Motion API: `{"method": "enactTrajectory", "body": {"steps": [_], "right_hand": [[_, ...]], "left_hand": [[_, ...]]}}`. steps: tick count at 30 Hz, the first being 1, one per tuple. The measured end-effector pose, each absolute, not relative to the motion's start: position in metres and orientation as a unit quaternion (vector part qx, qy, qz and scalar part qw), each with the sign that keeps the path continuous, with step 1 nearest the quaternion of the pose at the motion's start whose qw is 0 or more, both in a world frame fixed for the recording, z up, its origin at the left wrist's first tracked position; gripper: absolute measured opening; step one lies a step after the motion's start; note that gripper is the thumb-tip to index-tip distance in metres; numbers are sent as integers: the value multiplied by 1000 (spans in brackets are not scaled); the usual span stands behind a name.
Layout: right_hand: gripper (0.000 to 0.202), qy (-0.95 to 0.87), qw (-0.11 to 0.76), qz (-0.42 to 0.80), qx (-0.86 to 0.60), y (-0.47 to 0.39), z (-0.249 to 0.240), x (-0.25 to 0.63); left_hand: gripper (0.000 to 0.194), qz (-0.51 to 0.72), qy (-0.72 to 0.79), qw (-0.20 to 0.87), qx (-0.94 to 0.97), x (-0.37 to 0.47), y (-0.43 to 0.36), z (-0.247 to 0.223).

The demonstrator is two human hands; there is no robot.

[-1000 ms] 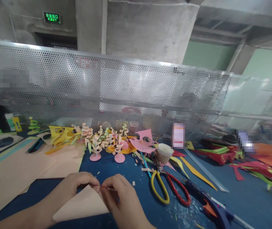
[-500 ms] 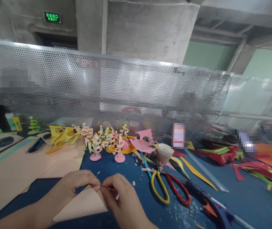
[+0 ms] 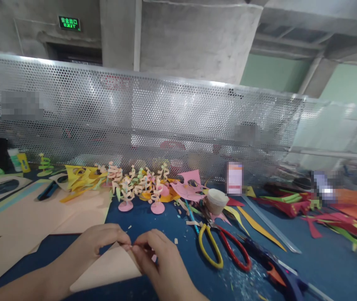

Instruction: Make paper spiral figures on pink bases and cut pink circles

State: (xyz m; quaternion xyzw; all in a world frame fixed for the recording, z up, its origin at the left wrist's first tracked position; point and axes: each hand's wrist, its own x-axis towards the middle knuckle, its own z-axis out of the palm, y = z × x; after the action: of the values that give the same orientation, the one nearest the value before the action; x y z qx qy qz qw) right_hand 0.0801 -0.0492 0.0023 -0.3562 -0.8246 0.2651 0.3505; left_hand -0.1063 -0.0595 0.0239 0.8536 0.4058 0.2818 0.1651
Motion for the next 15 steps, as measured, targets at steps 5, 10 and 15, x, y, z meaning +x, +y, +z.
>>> {"method": "enactTrajectory", "body": {"steps": [5,10,15], "right_hand": [[12,-825,327,272,-373,-48,-2,78],[12,-822,328,275,-375,-47,-14,75],[11,-815,336,280,-379,-47,-19,75]], "left_hand": [[12,273,394,154,864,-107,-59,20],[9,258,427,236,834,-111,-48,10],[13,263,438,391,766,-116,-39,-7]]}}
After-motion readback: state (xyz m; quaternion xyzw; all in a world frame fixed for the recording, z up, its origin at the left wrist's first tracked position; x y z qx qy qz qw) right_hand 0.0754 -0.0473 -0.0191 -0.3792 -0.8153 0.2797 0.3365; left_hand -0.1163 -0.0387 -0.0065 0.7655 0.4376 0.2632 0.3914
